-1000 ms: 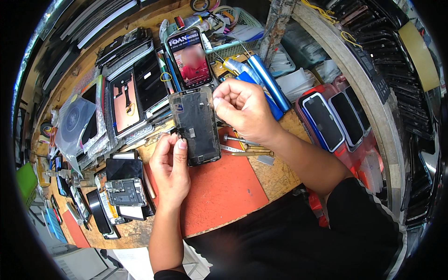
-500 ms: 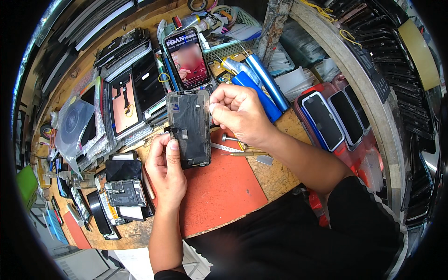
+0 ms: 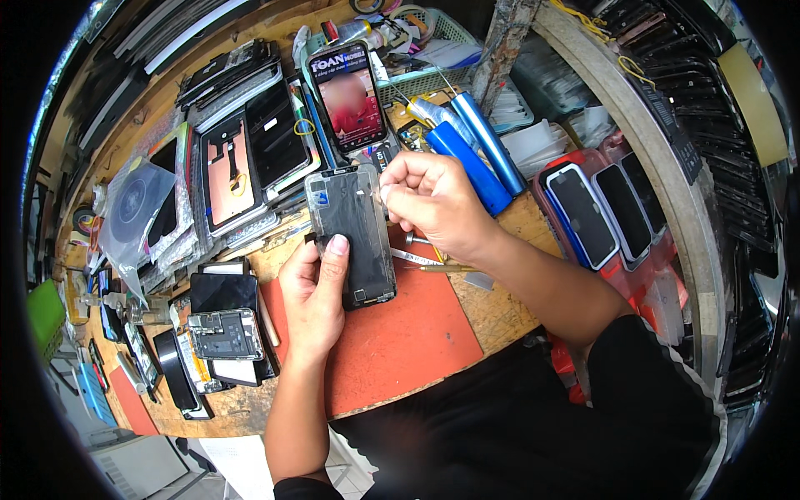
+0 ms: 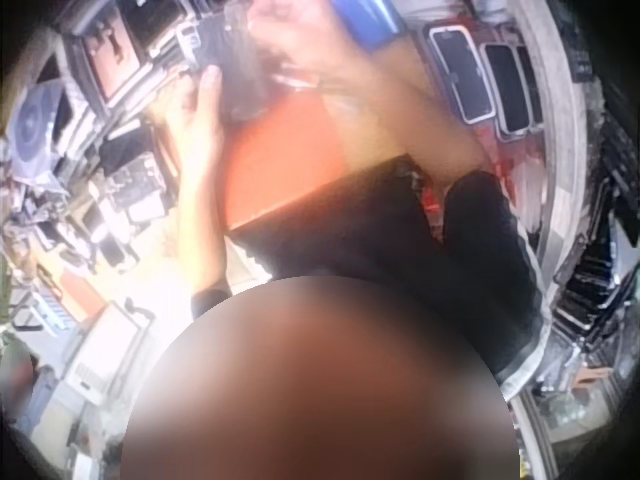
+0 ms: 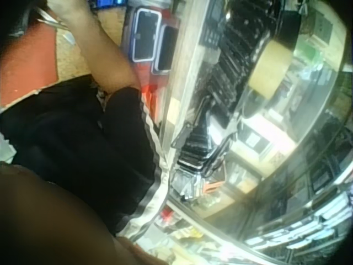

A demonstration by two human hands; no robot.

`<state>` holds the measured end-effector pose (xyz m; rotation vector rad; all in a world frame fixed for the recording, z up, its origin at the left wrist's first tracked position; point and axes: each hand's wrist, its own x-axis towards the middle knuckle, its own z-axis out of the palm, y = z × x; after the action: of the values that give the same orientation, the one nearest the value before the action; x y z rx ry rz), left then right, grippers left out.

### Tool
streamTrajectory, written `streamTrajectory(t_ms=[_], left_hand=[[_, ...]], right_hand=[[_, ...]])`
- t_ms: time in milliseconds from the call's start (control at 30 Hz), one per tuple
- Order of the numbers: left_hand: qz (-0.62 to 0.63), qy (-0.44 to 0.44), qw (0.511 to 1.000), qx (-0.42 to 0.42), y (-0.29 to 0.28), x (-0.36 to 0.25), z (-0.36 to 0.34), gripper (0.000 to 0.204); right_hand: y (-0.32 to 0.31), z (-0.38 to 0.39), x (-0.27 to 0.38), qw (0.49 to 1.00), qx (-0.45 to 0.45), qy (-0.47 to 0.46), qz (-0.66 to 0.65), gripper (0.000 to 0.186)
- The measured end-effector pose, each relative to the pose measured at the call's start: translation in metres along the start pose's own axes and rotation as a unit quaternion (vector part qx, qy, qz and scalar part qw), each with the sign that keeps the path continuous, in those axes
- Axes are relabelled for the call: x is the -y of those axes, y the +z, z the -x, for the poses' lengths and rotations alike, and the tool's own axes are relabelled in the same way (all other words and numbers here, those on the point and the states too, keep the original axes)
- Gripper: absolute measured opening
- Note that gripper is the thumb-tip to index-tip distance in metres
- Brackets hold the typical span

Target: The person operates a smartphone's dialer, then disassembles a second phone by removing the back cover and battery. They reassemble the phone and use a metal prying tool to separate the screen assembly from the frame.

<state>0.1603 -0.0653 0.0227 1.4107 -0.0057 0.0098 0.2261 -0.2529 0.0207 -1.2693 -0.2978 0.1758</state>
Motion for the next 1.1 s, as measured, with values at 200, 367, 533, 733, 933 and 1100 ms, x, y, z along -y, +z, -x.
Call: streamTrajectory(t_ms=[200, 367, 533, 733, 933, 1100], left_hand=[[-0.010, 0.019, 1.000, -0.001, 0.003, -0.002, 0.001, 0.014], [-0.023, 0.041, 0.999, -0.015, 0.004, 0.001, 0.003, 0.013], [-0.034, 0.048, 0.998, -0.027, 0.005, 0.003, 0.003, 0.014], [-0.033, 0.045, 0.998, -0.041, 0.006, 0.002, 0.004, 0.015], [-0.038, 0.067, 0.995, -0.068, 0.005, 0.002, 0.003, 0.015], [-0.063, 0.056, 0.994, -0.075, -0.001, 0.002, 0.002, 0.015]], right_hand=[[-0.001, 0.000, 0.001, 1.000, 0.005, 0.026, -0.005, 0.003], [0.002, 0.003, 0.002, 0.999, -0.003, 0.041, -0.020, 0.006], [0.005, 0.003, 0.003, 0.998, -0.010, 0.058, -0.037, 0.005], [0.008, 0.005, 0.000, 0.998, -0.008, 0.052, -0.036, 0.007], [0.013, 0.010, -0.005, 0.999, 0.027, 0.035, -0.012, 0.008], [0.013, 0.013, -0.006, 0.998, 0.044, 0.036, 0.006, 0.010]])
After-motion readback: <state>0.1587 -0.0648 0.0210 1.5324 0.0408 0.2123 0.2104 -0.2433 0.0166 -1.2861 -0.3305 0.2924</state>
